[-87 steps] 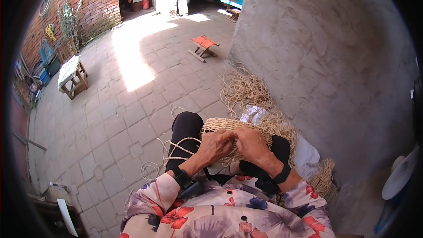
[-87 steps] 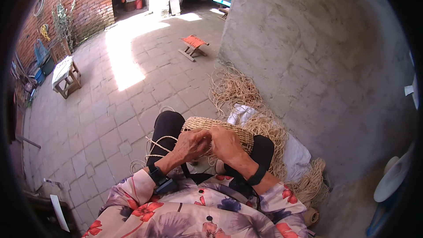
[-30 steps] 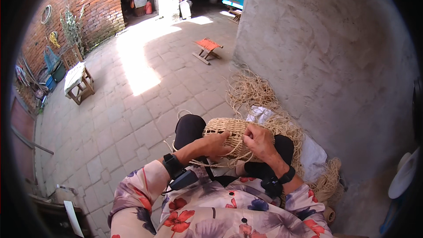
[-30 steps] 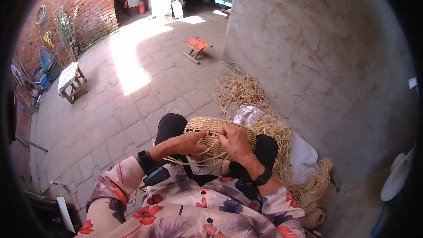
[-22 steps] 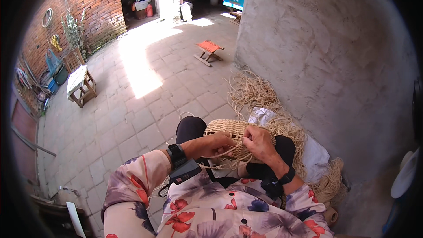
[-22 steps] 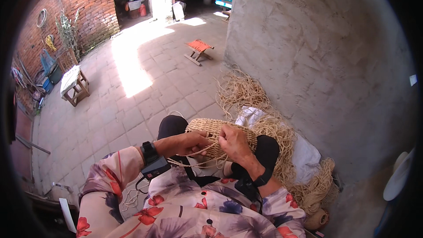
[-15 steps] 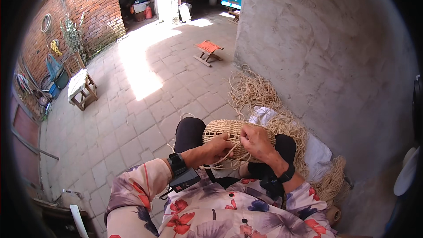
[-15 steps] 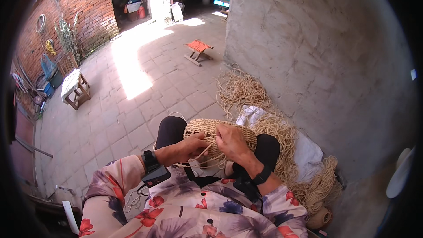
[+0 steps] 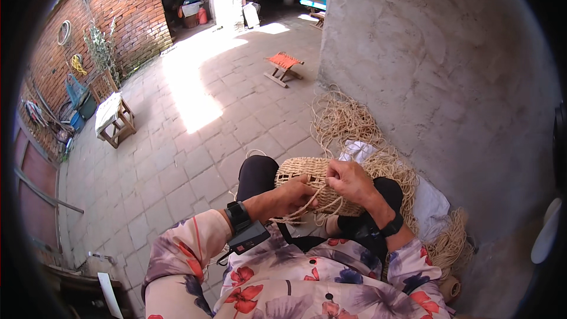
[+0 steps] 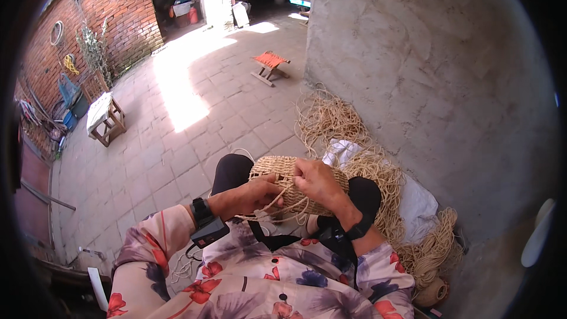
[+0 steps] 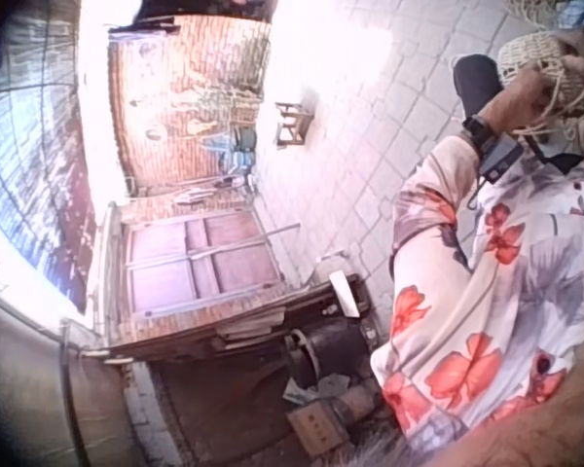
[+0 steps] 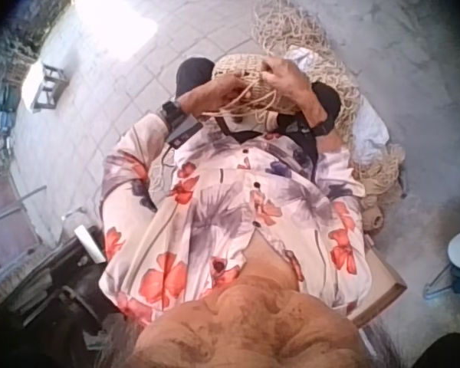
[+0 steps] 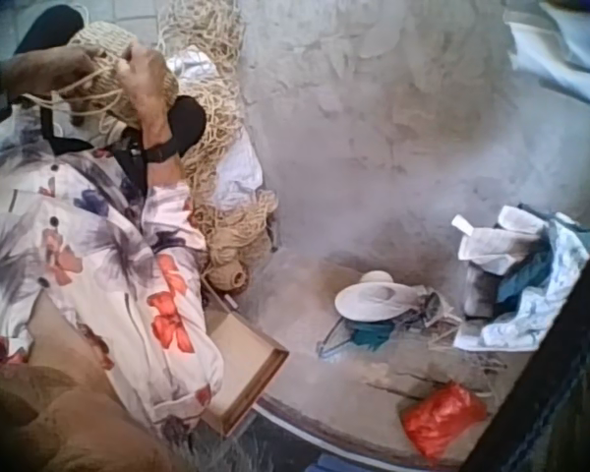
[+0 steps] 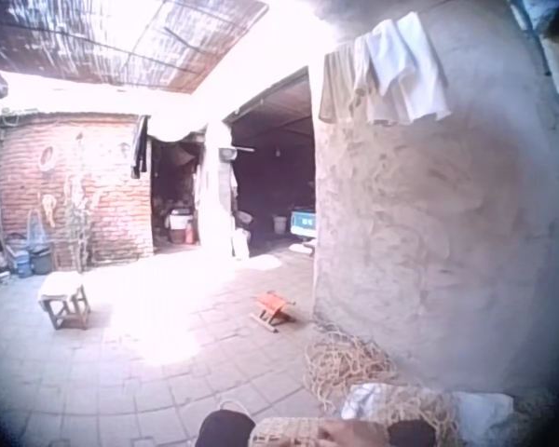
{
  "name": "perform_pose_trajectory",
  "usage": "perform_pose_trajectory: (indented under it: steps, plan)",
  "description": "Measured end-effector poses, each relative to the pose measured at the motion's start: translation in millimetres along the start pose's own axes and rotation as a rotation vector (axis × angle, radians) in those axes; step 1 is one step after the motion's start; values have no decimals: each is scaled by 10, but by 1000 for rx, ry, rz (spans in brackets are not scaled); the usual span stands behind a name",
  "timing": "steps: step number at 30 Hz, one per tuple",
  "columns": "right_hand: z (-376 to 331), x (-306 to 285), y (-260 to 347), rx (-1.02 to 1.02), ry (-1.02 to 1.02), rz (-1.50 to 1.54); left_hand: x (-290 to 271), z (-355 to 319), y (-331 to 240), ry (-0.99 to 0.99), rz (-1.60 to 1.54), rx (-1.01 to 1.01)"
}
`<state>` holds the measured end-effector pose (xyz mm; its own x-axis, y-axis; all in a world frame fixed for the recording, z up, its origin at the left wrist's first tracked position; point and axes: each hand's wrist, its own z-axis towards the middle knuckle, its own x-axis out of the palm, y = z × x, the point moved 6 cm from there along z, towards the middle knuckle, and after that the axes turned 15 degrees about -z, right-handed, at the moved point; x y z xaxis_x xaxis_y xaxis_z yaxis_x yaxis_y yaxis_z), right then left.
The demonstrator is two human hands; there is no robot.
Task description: Weaving a wicker or straw basket by hand.
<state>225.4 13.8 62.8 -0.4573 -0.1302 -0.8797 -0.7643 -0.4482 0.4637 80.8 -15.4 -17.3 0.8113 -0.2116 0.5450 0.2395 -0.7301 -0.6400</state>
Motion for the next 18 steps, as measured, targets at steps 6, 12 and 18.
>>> perform_pose_trajectory:
  steps: [6,12,18]
  plan:
    - [-31,71,156,-201,-201,-187,42,-12,2,-60,-39,33]
    - [-64,-38,257,-185,-160,-254,101,-206,-177,279,228,73]
    - [52,106,390,-499,-105,-405,-60,27,-64,244,-19,-143]
